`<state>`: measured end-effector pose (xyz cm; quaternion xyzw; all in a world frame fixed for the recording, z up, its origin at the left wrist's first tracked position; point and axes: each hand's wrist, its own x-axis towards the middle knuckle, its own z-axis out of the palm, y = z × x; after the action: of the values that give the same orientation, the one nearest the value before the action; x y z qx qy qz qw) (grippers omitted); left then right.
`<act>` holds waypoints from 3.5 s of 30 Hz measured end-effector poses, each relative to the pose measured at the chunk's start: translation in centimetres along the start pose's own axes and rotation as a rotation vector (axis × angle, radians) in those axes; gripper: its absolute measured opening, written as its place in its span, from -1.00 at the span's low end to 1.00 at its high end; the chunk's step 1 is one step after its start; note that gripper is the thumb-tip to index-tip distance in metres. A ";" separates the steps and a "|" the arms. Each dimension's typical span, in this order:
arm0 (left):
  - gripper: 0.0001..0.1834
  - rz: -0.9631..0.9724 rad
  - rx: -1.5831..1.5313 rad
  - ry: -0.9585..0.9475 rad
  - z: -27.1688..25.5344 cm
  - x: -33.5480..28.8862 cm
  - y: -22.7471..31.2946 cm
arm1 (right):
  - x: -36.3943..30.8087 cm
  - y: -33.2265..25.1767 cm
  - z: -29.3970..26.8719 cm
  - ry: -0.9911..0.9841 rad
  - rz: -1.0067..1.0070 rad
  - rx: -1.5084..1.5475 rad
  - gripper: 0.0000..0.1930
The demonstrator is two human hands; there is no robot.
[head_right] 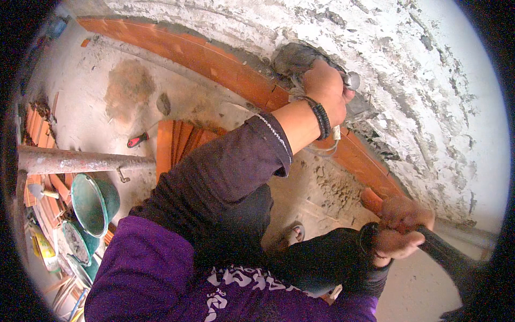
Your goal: The person uses a hammer and chisel to chip away at a wall to create a groove for electrical wiring. They then place a conduit pipe into the groove and secure it with a zip tie.
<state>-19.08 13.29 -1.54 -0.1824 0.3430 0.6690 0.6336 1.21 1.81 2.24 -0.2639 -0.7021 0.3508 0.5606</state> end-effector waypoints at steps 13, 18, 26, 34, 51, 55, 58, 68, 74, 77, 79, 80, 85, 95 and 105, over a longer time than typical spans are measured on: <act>-0.73 -0.023 -0.007 -0.069 -0.6 0.2 0.2 | -2.5 3.2 -0.1 -0.038 0.242 -0.294 -0.68; -0.80 -0.014 -0.137 0.014 -1.3 0.7 0.7 | -1.6 2.5 1.6 -0.233 0.740 -0.262 -0.77; -0.58 0.129 0.067 0.122 -0.6 0.2 1.0 | -0.6 0.6 2.2 0.027 0.277 0.083 -0.78; -0.57 0.907 0.814 -0.513 -3.4 -10.6 -5.9 | 0.3 0.2 1.4 0.083 0.133 0.043 -0.52; -0.71 1.334 1.317 -0.461 -12.7 1.2 11.1 | -5.9 2.1 -13.4 -0.042 0.558 -0.223 -0.69; -0.52 1.611 1.880 -0.506 -13.2 6.0 7.7 | -13.6 6.9 -16.3 -0.112 0.636 -0.354 -0.75; -0.53 1.708 2.126 -0.480 -13.4 8.0 7.3 | -19.6 9.4 -14.9 -0.070 0.937 -0.237 -0.76; -0.64 1.798 2.084 -0.559 -13.6 8.0 6.6 | -26.0 13.5 -11.5 -0.262 0.943 -0.164 -0.75; -0.56 1.601 2.148 -0.540 -15.3 6.0 5.4 | -27.4 14.0 -11.6 -0.281 0.938 -0.207 -0.73; -0.56 1.800 2.231 -0.364 -15.3 6.8 4.2 | -27.1 13.7 -11.0 -0.245 1.074 -0.097 -0.73; -0.54 1.873 2.271 -0.331 -16.0 6.8 3.8 | -26.3 12.9 -10.4 -0.216 1.152 -0.039 -0.74; -0.52 1.864 2.224 -0.431 -15.5 6.6 2.8 | -25.6 12.5 -10.2 -0.202 1.153 -0.051 -0.74; -0.51 1.859 1.952 -0.425 -17.0 8.0 3.0 | -26.7 12.7 -10.3 -0.172 1.121 -0.043 -0.75; -0.70 1.406 1.955 -0.786 -19.8 5.1 -1.4 | -25.8 11.8 -9.9 -0.236 1.085 -0.192 -0.74; -0.74 0.989 1.834 -1.156 -17.9 -3.0 -7.1 | -15.9 6.9 -11.3 -0.270 0.763 0.038 -0.71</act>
<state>-15.24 -1.51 -13.61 0.8192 0.3901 0.3289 0.2617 15.69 -3.89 -11.41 -0.4465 -0.6147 0.5781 0.2977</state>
